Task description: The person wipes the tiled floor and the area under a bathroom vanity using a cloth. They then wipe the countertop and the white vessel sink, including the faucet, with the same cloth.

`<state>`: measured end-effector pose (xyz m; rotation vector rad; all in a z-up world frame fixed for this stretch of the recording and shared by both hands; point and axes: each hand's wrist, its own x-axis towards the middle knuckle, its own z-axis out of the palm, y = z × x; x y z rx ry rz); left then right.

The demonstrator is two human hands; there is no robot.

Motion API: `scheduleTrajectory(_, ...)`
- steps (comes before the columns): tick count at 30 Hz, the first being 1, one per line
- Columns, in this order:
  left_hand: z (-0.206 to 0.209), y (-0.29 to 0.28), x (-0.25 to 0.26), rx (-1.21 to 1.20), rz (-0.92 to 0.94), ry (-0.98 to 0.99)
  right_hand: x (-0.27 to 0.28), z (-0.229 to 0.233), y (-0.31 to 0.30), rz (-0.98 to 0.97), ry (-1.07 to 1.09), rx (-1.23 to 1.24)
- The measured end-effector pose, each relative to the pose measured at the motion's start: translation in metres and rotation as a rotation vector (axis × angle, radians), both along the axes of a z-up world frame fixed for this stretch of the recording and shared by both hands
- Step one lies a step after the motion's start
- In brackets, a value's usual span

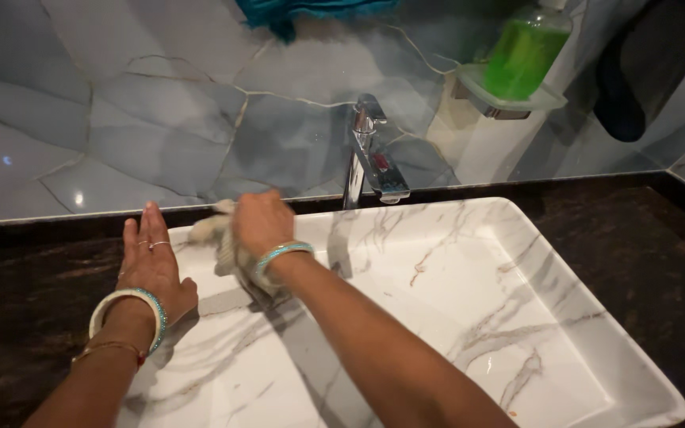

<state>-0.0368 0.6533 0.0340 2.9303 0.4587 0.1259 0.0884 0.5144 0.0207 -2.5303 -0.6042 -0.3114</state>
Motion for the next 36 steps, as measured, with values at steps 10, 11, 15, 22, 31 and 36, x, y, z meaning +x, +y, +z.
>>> scheduleTrajectory(10,-0.006,0.010,0.005,-0.220,-0.037,-0.069,0.001,0.005,-0.071,-0.057,-0.086,-0.203)
scheduleTrajectory(11,-0.012,0.013,0.005,-0.264,-0.057,-0.125,-0.003,0.006,-0.065,-0.031,-0.040,-0.248)
scheduleTrajectory(15,-0.029,0.026,0.007,-0.379,-0.138,-0.313,-0.012,0.015,-0.027,0.205,-0.011,-0.280)
scheduleTrajectory(22,-0.029,0.025,0.004,-0.376,-0.169,-0.411,-0.015,0.017,0.045,0.554,-0.092,-0.347)
scheduleTrajectory(31,-0.014,0.007,-0.005,-0.058,-0.186,-0.277,0.011,0.015,0.052,0.631,0.026,-0.362)
scheduleTrajectory(36,-0.010,-0.002,0.001,0.179,-0.196,-0.077,0.012,0.013,0.046,0.562,0.010,-0.477)
